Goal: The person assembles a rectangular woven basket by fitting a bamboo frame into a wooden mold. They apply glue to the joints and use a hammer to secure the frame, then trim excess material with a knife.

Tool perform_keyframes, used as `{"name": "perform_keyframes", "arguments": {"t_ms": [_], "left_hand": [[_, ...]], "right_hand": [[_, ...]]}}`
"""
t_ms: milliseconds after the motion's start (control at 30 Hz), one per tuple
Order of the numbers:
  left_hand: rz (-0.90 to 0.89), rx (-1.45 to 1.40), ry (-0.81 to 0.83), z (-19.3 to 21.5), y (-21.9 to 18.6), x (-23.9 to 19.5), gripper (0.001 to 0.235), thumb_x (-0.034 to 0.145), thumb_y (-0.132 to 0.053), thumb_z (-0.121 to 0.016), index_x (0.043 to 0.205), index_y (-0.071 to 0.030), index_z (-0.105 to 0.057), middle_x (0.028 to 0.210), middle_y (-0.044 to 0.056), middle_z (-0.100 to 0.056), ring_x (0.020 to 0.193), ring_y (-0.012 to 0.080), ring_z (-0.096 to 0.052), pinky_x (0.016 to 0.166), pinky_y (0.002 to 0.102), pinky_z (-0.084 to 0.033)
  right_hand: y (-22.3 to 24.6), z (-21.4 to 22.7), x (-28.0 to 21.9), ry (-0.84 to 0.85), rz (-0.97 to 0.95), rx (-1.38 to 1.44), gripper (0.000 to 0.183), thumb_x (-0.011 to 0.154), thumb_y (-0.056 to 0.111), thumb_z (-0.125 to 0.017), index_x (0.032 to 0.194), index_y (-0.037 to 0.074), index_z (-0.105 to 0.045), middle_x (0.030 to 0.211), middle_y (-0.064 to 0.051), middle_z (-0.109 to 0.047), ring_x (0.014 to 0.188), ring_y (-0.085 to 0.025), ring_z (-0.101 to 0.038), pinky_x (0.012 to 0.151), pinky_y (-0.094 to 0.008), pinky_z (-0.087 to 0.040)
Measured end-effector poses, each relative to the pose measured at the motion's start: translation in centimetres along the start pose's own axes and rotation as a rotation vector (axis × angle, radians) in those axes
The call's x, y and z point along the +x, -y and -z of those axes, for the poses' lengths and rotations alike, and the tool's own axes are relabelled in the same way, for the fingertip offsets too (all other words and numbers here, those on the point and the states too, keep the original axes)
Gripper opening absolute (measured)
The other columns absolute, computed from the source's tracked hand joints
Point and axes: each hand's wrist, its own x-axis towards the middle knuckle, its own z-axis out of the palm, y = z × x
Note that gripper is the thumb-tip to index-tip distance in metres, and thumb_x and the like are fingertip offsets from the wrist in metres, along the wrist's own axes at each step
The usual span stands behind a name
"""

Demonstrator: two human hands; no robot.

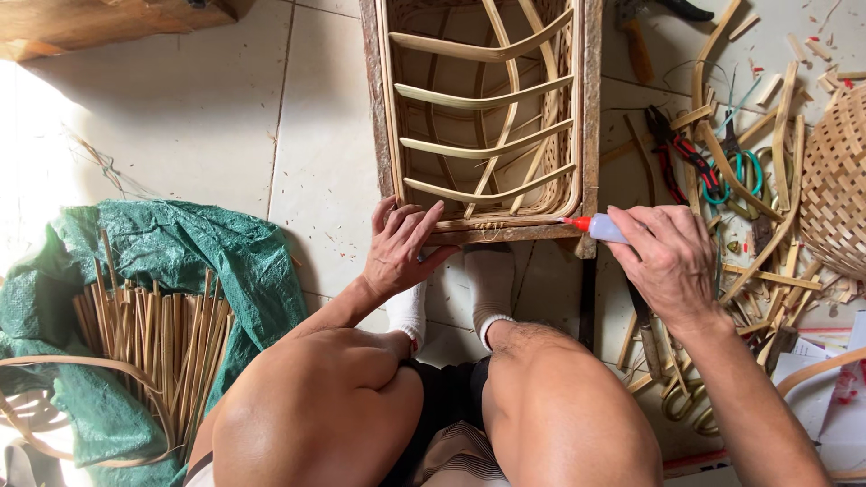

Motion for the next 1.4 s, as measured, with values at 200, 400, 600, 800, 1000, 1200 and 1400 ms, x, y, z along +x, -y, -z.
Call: {"name": "perform_keyframes", "arguments": {"t_ms": [200, 400, 600, 800, 1000, 1200, 1400], "left_hand": [[0.000, 0.003, 0.004, -0.1, 0.1, -0.1, 0.084, 0.087, -0.039, -0.086, 0.153, -0.006, -0.045, 0.118, 0.006, -0.066, 0.117, 0.0255, -0.060, 0.119, 0.054, -0.032], [0.007, 0.003, 0.005, -0.1, 0.1, -0.1, 0.085, 0.087, -0.040, -0.086, 0.153, -0.006, -0.044, 0.118, 0.006, -0.066, 0.117, 0.0255, -0.060, 0.119, 0.054, -0.031], [0.014, 0.004, 0.003, -0.1, 0.2, -0.1, 0.085, 0.088, -0.042, -0.086, 0.153, -0.006, -0.045, 0.121, 0.007, -0.065, 0.120, 0.0259, -0.059, 0.120, 0.053, -0.031], [0.041, -0.012, -0.016, -0.3, 0.2, -0.5, 0.090, 0.082, -0.051, -0.086, 0.151, -0.008, -0.047, 0.134, 0.009, -0.060, 0.133, 0.0290, -0.051, 0.120, 0.054, -0.029], [0.174, -0.113, -0.185, -0.8, 0.7, -0.9, 0.095, 0.089, -0.050, -0.081, 0.158, -0.005, -0.034, 0.156, 0.019, -0.037, 0.147, 0.0357, -0.038, 0.125, 0.055, -0.027], [0.451, -0.324, -0.217, -1.8, 0.3, -1.9, 0.092, 0.095, -0.031, -0.081, 0.163, -0.005, -0.025, 0.166, 0.026, -0.022, 0.156, 0.0416, -0.026, 0.129, 0.051, -0.031], [0.538, -0.379, -0.254, -2.2, 0.4, -1.9, 0.092, 0.094, -0.027, -0.082, 0.163, -0.007, -0.025, 0.167, 0.025, -0.019, 0.157, 0.0404, -0.026, 0.128, 0.048, -0.032]], "right_hand": [[0.2, 0.4, 0.0, -0.006, 0.024, -0.050, 0.042, 0.083, 0.014, -0.087, 0.124, 0.011, -0.076, 0.112, 0.000, -0.070, 0.107, -0.023, -0.059, 0.097, -0.039, -0.048], [0.2, 0.6, -0.1, -0.008, 0.049, -0.080, 0.043, 0.083, 0.014, -0.087, 0.125, 0.012, -0.077, 0.113, 0.002, -0.070, 0.108, -0.021, -0.059, 0.096, -0.039, -0.047], [0.0, 0.5, -0.4, 0.014, 0.045, -0.109, 0.044, 0.082, 0.016, -0.088, 0.124, 0.012, -0.077, 0.112, 0.002, -0.071, 0.106, -0.020, -0.059, 0.092, -0.038, -0.045], [0.8, 0.3, -0.5, -0.010, 0.036, -0.062, 0.045, 0.082, 0.018, -0.088, 0.124, 0.012, -0.076, 0.111, 0.000, -0.071, 0.106, -0.021, -0.059, 0.091, -0.039, -0.046], [2.2, -0.4, 0.5, 0.016, 0.076, -0.063, 0.044, 0.081, 0.017, -0.088, 0.123, 0.011, -0.076, 0.109, 0.001, -0.070, 0.102, -0.021, -0.059, 0.087, -0.038, -0.046], [2.8, 0.5, 0.9, 0.011, 0.069, -0.058, 0.043, 0.081, 0.017, -0.087, 0.122, 0.011, -0.075, 0.109, 0.000, -0.069, 0.102, -0.022, -0.059, 0.086, -0.039, -0.045], [3.8, 0.1, 1.5, 0.023, 0.105, -0.061, 0.043, 0.080, 0.016, -0.086, 0.122, 0.010, -0.075, 0.106, 0.000, -0.069, 0.100, -0.022, -0.059, 0.085, -0.039, -0.045]]}}
